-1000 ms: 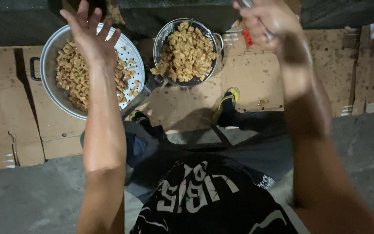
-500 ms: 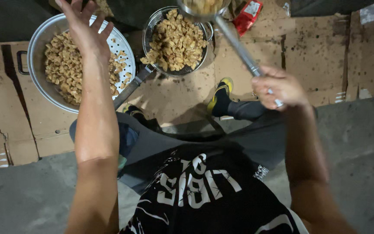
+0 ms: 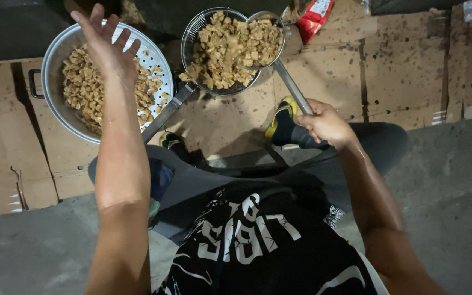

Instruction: The person repeatedly scoops fried food from a large pot using a metal strainer and transfers it into a perforated metal bowl. The person uses a cloth to handle the hot strainer and occasionally shakes it to drain oil.

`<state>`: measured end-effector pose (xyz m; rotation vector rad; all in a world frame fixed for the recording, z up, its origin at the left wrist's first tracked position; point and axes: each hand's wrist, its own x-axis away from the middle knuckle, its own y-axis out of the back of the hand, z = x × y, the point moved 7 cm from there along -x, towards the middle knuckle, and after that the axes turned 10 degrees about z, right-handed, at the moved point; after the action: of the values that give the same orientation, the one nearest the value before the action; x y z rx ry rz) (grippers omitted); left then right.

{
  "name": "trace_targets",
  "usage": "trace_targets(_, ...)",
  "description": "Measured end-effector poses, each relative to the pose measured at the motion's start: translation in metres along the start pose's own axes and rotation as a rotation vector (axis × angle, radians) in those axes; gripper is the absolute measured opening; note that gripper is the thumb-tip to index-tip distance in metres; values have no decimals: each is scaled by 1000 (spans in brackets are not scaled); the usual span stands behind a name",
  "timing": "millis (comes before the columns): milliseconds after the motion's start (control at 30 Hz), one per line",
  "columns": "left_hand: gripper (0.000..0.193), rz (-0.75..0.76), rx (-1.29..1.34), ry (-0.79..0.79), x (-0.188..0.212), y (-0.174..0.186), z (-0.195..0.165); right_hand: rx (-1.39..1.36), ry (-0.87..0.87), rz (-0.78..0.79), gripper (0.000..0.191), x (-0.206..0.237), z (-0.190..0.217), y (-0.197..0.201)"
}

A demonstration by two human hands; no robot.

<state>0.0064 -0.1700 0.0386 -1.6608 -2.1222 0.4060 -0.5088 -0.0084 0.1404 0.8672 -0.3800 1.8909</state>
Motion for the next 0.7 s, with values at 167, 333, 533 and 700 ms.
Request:
trace_targets(167,106,45,-42,-10,0,-4,4,102,-18,-90,42,-11,4,8)
trace_targets(333,107,50,-17,0,0,-5,7,339,-17,-216,48,-16,20,12)
trace_targets(533,107,78,-51,-22,2,-4,8,223,-38,-135,52,-12,19,3)
trace_targets(700,106,64,-10,-9,-4,-3,11,284,-40,-126,43,-16,23,-10)
